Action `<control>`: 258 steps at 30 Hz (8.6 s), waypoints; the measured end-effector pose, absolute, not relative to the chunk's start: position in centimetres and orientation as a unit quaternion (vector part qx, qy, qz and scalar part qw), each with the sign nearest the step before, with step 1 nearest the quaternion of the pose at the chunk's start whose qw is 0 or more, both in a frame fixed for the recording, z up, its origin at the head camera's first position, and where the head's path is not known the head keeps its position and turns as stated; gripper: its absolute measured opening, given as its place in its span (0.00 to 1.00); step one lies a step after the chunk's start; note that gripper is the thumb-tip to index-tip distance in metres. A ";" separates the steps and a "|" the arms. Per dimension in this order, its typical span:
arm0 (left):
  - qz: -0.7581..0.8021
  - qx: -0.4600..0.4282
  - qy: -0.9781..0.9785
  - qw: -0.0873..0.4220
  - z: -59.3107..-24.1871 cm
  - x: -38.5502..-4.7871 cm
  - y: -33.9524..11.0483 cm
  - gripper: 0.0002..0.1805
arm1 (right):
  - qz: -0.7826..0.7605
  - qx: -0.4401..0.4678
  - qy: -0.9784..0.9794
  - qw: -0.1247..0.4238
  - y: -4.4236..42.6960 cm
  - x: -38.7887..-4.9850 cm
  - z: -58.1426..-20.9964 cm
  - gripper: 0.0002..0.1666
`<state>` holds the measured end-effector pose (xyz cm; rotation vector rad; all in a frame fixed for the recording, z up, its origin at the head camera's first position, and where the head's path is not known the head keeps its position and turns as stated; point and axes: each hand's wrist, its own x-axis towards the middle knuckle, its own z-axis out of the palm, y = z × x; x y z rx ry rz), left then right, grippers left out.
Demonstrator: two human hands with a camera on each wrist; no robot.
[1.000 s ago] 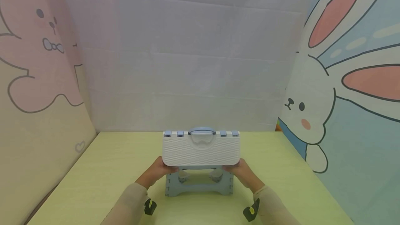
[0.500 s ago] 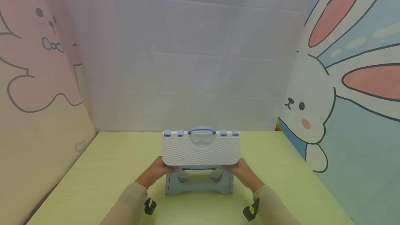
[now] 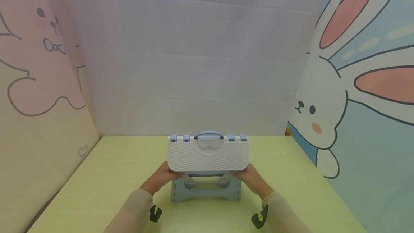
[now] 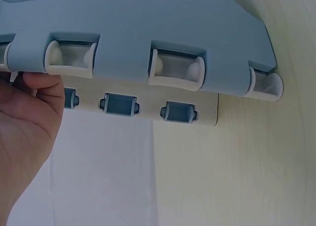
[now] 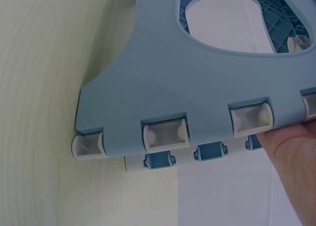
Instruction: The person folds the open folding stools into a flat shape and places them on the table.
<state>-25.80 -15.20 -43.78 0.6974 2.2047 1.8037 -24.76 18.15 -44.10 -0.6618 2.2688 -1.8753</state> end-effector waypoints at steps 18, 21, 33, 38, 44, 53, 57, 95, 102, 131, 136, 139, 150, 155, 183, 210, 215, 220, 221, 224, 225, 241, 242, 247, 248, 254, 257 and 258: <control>0.616 0.253 0.739 0.105 -43.8 -25.7 -15.2 0.29 | -0.625 -0.233 0.742 0.063 18.2 -24.8 -43.9 0.29; 0.616 0.256 0.738 0.105 -43.7 -25.8 -15.3 0.29 | -0.625 -0.239 0.741 0.061 18.1 -25.0 -44.0 0.29; 0.613 0.256 0.740 0.104 -43.5 -25.7 -15.2 0.29 | -0.619 -0.239 0.745 0.059 18.1 -24.9 -43.9 0.28; 0.615 0.258 0.739 0.098 -43.6 -25.8 -15.0 0.28 | -0.620 -0.240 0.744 0.062 18.1 -24.9 -44.0 0.28; 0.618 0.258 0.736 0.100 -43.8 -25.9 -15.1 0.28 | -0.619 -0.239 0.745 0.067 18.0 -24.9 -44.0 0.28; 0.618 0.242 0.741 0.100 -43.9 -25.7 -15.3 0.28 | -0.619 -0.232 0.747 0.067 18.0 -24.8 -44.0 0.28; 0.606 0.219 0.761 0.080 -44.0 -25.4 -15.4 0.26 | -0.603 -0.205 0.770 0.050 18.3 -24.7 -44.1 0.28; 0.553 0.164 0.817 0.013 -45.1 -25.7 -16.5 0.31 | -0.621 -0.138 0.771 0.016 19.3 -25.0 -45.2 0.33; 0.560 0.174 0.810 0.015 -45.6 -25.6 -16.6 0.30 | -0.611 -0.115 0.783 0.017 19.3 -24.8 -45.2 0.32; 0.552 0.125 0.824 0.019 -44.7 -25.8 -16.4 0.28 | -0.618 -0.089 0.781 -0.008 18.9 -25.1 -45.0 0.29; 0.555 0.122 0.823 0.023 -44.6 -26.0 -16.3 0.27 | -0.626 -0.080 0.776 -0.012 18.8 -25.2 -45.0 0.28; 0.558 0.123 0.820 0.025 -44.6 -26.0 -16.3 0.27 | -0.623 -0.074 0.779 -0.018 18.8 -25.3 -45.0 0.27; 0.573 0.134 0.808 0.024 -45.0 -26.0 -16.5 0.26 | -0.618 -0.070 0.783 -0.016 18.6 -25.4 -45.0 0.26; 0.566 0.117 0.815 0.029 -44.9 -25.9 -16.4 0.25 | -0.615 -0.066 0.785 -0.014 18.6 -25.3 -44.9 0.25; 0.557 0.103 0.823 0.037 -45.3 -25.7 -16.5 0.24 | -0.561 -0.080 0.824 0.009 18.7 -25.2 -45.7 0.26; 0.574 0.137 0.806 0.043 -46.0 -26.2 -17.2 0.20 | -0.569 -0.077 0.819 -0.012 18.7 -25.0 -46.4 0.21; 0.571 0.134 0.809 0.040 -45.8 -26.0 -17.0 0.19 | -0.572 -0.073 0.817 -0.015 18.7 -24.8 -46.4 0.20; 0.569 0.136 0.810 0.037 -45.7 -25.9 -17.0 0.18 | -0.584 -0.075 0.808 -0.019 18.7 -24.9 -46.6 0.19; 0.570 0.138 0.809 0.036 -45.7 -25.9 -17.0 0.18 | -0.587 -0.075 0.806 -0.021 18.6 -24.9 -46.6 0.19; 0.570 0.141 0.808 0.034 -45.7 -25.9 -16.9 0.17 | -0.592 -0.077 0.802 -0.028 18.6 -24.9 -46.8 0.18; 0.571 0.141 0.808 0.034 -45.7 -25.9 -16.9 0.17 | -0.592 -0.080 0.802 -0.030 18.6 -24.9 -46.8 0.17; 0.574 0.126 0.809 0.031 -46.1 -26.1 -16.9 0.15 | -0.611 -0.078 0.788 -0.016 18.6 -25.0 -46.8 0.19; 0.574 0.126 0.809 0.032 -46.1 -26.1 -16.9 0.16 | -0.611 -0.078 0.788 -0.015 18.6 -25.0 -46.8 0.20; 0.576 0.123 0.808 0.035 -45.9 -25.8 -16.8 0.16 | -0.609 -0.073 0.790 -0.013 18.6 -24.9 -46.7 0.20; 0.576 0.123 0.808 0.036 -45.9 -25.8 -16.8 0.16 | -0.607 -0.071 0.791 -0.014 18.6 -24.9 -46.7 0.20; 0.576 0.123 0.807 0.036 -46.2 -25.9 -17.0 0.17 | -0.607 -0.067 0.792 -0.013 18.5 -24.8 -46.6 0.20; 0.576 0.121 0.808 0.040 -46.1 -25.8 -17.0 0.18 | -0.606 -0.065 0.793 -0.012 18.5 -24.8 -46.6 0.20; 0.576 0.120 0.807 0.042 -46.1 -25.8 -17.0 0.18 | -0.605 -0.065 0.793 -0.012 18.5 -24.8 -46.6 0.19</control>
